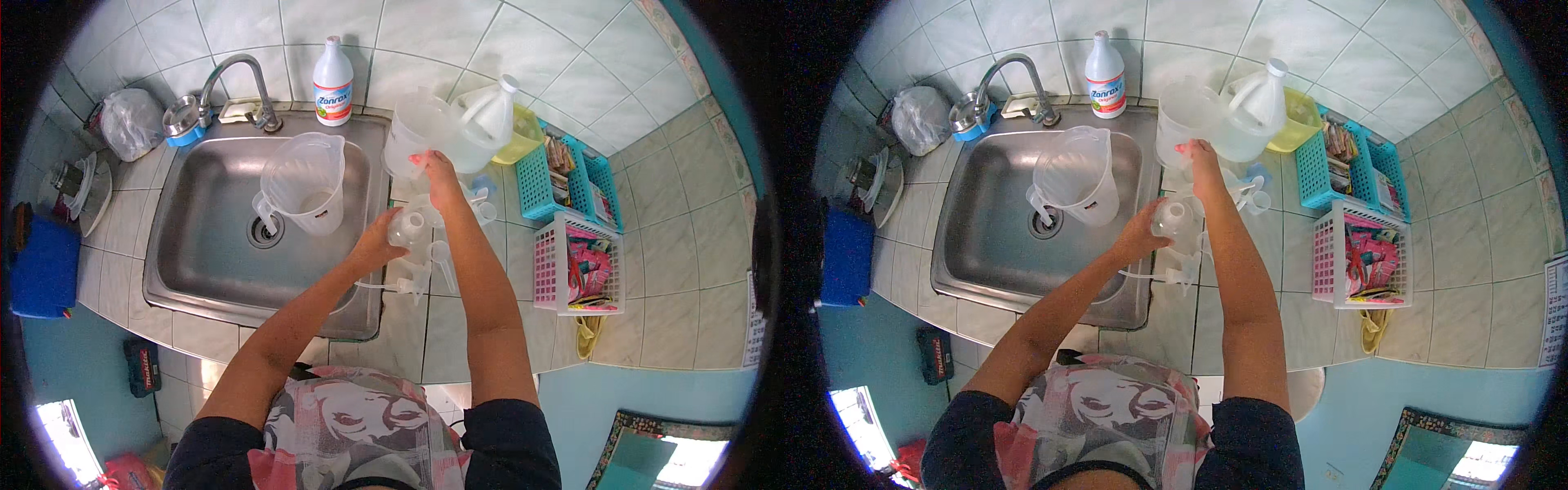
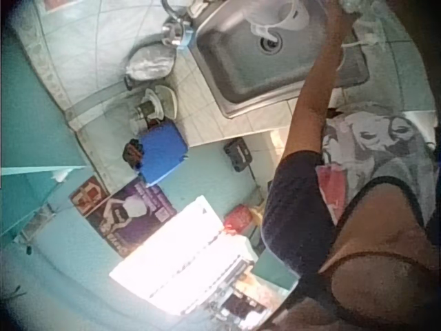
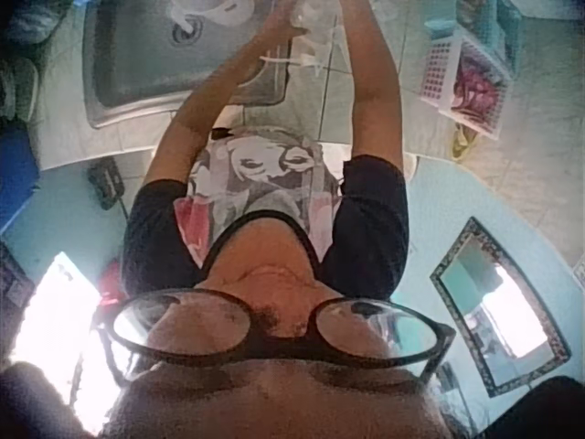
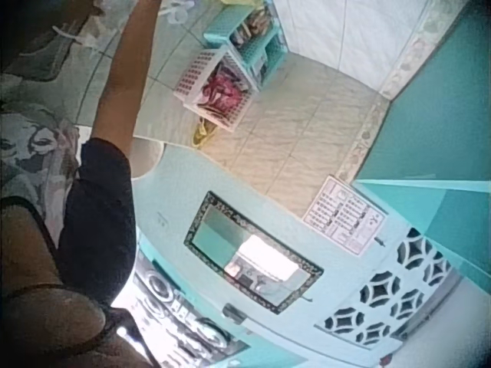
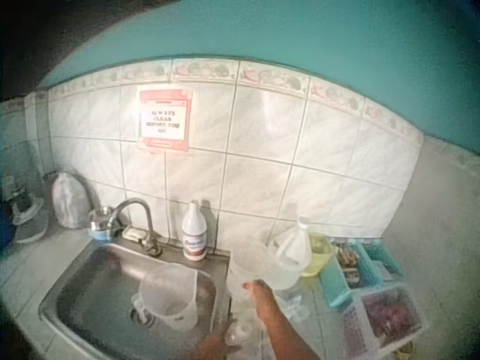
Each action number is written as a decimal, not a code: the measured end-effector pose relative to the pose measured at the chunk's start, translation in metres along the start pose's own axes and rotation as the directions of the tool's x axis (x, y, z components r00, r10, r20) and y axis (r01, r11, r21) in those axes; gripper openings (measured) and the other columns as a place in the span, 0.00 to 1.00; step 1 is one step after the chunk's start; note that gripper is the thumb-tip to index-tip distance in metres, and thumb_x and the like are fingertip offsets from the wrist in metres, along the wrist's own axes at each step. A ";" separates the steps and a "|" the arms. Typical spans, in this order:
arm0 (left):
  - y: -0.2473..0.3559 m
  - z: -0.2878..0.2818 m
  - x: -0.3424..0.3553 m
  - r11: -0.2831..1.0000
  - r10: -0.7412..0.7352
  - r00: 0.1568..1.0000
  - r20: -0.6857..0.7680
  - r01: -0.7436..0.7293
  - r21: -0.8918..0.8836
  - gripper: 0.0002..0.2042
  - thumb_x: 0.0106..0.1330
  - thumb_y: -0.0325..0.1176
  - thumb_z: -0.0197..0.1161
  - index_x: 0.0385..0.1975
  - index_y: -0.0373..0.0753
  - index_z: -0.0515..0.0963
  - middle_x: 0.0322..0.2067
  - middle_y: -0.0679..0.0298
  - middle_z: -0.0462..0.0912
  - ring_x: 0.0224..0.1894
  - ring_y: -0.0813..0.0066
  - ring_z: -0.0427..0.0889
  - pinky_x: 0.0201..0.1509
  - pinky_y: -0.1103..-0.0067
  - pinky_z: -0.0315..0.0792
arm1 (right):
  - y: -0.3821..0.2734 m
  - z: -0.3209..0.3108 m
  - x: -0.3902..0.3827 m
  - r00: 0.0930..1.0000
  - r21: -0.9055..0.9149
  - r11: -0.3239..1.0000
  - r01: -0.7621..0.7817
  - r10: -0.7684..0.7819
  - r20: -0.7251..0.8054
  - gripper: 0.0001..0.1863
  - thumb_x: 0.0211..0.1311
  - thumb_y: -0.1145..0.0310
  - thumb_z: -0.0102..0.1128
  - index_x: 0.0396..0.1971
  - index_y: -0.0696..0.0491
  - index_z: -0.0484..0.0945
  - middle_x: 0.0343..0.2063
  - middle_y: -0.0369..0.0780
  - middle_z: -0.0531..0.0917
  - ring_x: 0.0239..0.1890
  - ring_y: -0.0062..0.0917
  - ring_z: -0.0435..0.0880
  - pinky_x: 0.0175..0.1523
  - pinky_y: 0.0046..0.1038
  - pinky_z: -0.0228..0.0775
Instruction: Pouring cleaning liquid from a pitcher into a spray bottle and then wiping the bottle clean.
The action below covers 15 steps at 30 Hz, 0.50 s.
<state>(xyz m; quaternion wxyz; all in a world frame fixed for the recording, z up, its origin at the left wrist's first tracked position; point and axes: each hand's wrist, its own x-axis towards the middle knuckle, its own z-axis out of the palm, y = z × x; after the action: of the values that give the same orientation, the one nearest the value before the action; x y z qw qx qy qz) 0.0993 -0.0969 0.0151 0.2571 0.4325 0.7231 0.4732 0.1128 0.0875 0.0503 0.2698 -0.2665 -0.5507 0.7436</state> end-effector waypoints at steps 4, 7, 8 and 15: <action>-0.003 0.006 -0.005 0.997 0.054 0.997 -0.063 -0.057 -0.042 0.42 0.40 0.28 0.70 0.58 0.38 0.54 0.52 0.54 0.67 0.56 0.59 0.64 0.58 0.72 0.59 | -0.017 0.002 -0.006 0.998 -0.198 0.979 -0.047 0.040 -0.038 0.13 0.57 0.65 0.48 0.36 0.58 0.72 0.32 0.39 0.78 0.37 0.26 0.73 0.49 0.26 0.59; -0.006 -0.003 -0.015 0.990 0.042 0.994 -0.096 -0.055 -0.132 0.39 0.44 0.28 0.68 0.58 0.38 0.54 0.53 0.55 0.65 0.57 0.62 0.63 0.59 0.73 0.58 | -0.026 0.004 -0.014 0.994 -0.440 0.893 -0.096 0.059 -0.097 0.14 0.54 0.69 0.51 0.41 0.57 0.70 0.35 0.40 0.77 0.40 0.26 0.73 0.48 0.25 0.62; -0.009 -0.011 -0.021 0.963 -0.023 0.998 -0.056 0.007 -0.270 0.36 0.47 0.29 0.66 0.57 0.38 0.55 0.53 0.56 0.64 0.57 0.64 0.62 0.59 0.73 0.57 | -0.029 0.002 -0.019 0.993 -0.525 0.851 0.020 -0.078 -0.089 0.15 0.53 0.70 0.51 0.42 0.57 0.70 0.37 0.40 0.77 0.41 0.26 0.73 0.47 0.26 0.63; -0.050 -0.088 -0.087 0.627 -0.556 0.812 -0.178 0.269 -0.731 0.28 0.59 0.51 0.52 0.54 0.39 0.59 0.50 0.62 0.66 0.57 0.70 0.60 0.57 0.68 0.57 | -0.064 0.001 -0.122 0.907 -0.452 0.817 0.359 -0.420 -0.038 0.13 0.58 0.74 0.50 0.44 0.56 0.69 0.42 0.38 0.74 0.44 0.22 0.72 0.46 0.21 0.65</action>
<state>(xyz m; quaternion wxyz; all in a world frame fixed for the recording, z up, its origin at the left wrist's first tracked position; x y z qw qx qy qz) 0.0542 -0.2220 0.0037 0.3508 0.0240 0.6169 0.7041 0.2055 0.0178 0.1245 0.3872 -0.2513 -0.7254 0.5106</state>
